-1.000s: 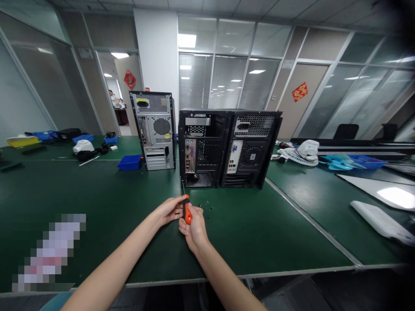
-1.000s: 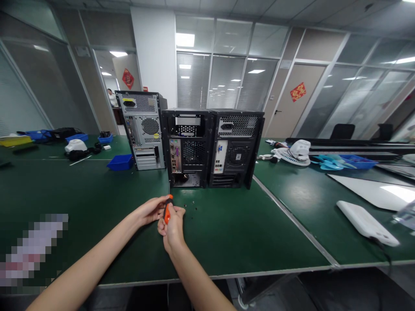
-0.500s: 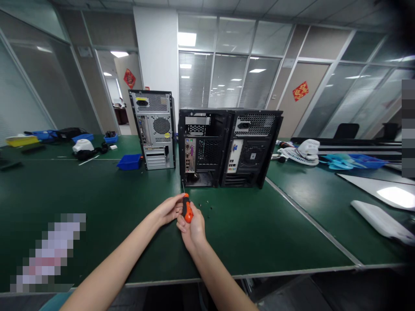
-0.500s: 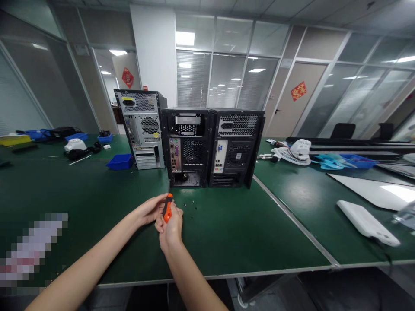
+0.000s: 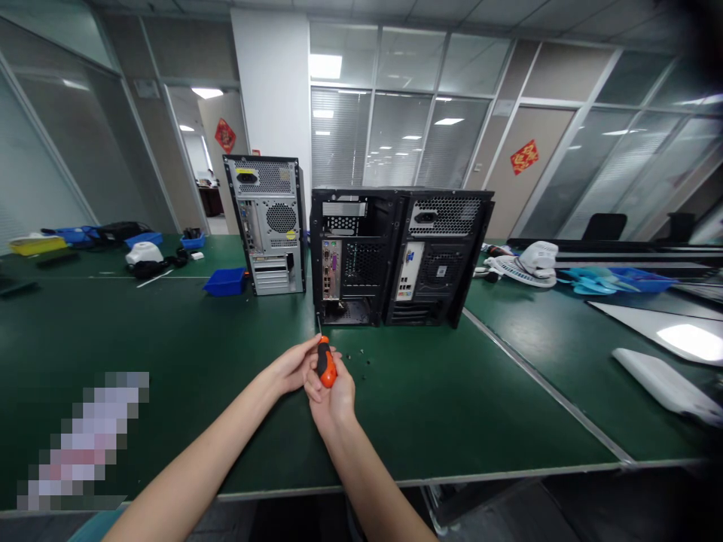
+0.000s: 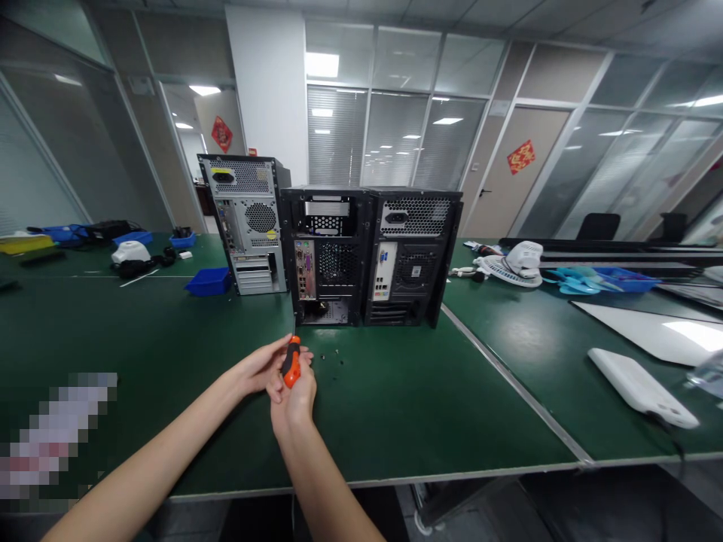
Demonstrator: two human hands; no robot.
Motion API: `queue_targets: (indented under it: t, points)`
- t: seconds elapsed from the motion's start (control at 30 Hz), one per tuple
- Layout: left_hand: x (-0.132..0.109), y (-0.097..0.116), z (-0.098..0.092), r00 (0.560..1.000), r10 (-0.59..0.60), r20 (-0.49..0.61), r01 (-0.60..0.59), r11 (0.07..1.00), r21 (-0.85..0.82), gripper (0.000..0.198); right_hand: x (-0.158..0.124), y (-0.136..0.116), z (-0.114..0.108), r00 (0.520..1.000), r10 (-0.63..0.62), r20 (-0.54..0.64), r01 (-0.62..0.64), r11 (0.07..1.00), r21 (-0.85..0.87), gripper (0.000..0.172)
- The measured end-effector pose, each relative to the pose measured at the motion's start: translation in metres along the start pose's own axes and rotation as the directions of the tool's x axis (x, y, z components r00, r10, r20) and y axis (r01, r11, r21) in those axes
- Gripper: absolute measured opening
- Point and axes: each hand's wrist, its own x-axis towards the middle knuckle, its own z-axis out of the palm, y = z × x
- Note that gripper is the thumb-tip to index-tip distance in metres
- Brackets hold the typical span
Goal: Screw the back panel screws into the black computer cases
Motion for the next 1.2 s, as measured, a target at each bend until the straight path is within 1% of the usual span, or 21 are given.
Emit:
queue_targets:
  t: [0.1,0.3,0.37,0.47,0.57,0.67,0.8,0.97,1.1,1.2]
  points:
    - [-0.004,0.002,0.005,1.000,-0.016,-0.012,0.016,1.000,0.019,0.031,0.000,0.000,0.000,1.000,0.016,0.024,-0.016,1.000,0.019,0.035]
    - [-0.011,0.005,0.011,0.999,-0.042,-0.026,0.042,0.999,0.010,0.034,0.003,0.001,-0.002,0.998,0.025,0.058,-0.027,0.999,0.039,0.039]
    - [-0.014,0.007,0.013,0.997,-0.063,-0.038,0.063,0.998,0.015,0.035,0.004,0.003,-0.004,0.997,0.023,0.073,-0.026,0.999,0.039,0.039]
    - [-0.017,0.008,0.014,0.996,-0.084,-0.018,0.084,0.996,0.012,0.037,0.006,0.006,-0.006,0.998,0.007,0.069,-0.010,0.999,0.038,0.036]
    - [-0.011,0.006,0.009,0.997,-0.073,0.014,0.073,0.997,-0.015,0.036,0.007,0.008,-0.007,0.998,0.002,0.063,-0.005,0.999,0.046,0.036]
    - [-0.002,0.003,-0.001,0.999,-0.024,0.049,0.027,0.998,-0.055,0.034,0.006,0.009,-0.006,0.998,0.003,0.065,-0.007,0.998,0.059,0.035]
    - [0.007,-0.001,-0.009,0.997,-0.003,0.073,0.007,0.999,-0.051,0.030,0.003,0.009,-0.003,0.999,0.005,0.053,-0.009,0.997,0.075,0.033]
    - [0.011,-0.003,-0.016,0.998,0.022,0.064,-0.022,1.000,0.013,0.030,0.001,0.009,0.000,0.999,0.019,0.034,-0.022,0.996,0.090,0.029]
    - [0.012,-0.003,-0.020,0.998,0.030,0.052,-0.035,0.995,0.095,0.034,0.001,0.009,-0.001,0.999,0.033,0.027,-0.034,0.998,0.056,0.026]
    - [0.010,-0.002,-0.018,0.999,0.025,0.034,-0.029,0.992,0.122,0.035,0.002,0.010,-0.001,0.999,0.047,0.024,-0.048,0.999,0.011,0.028]
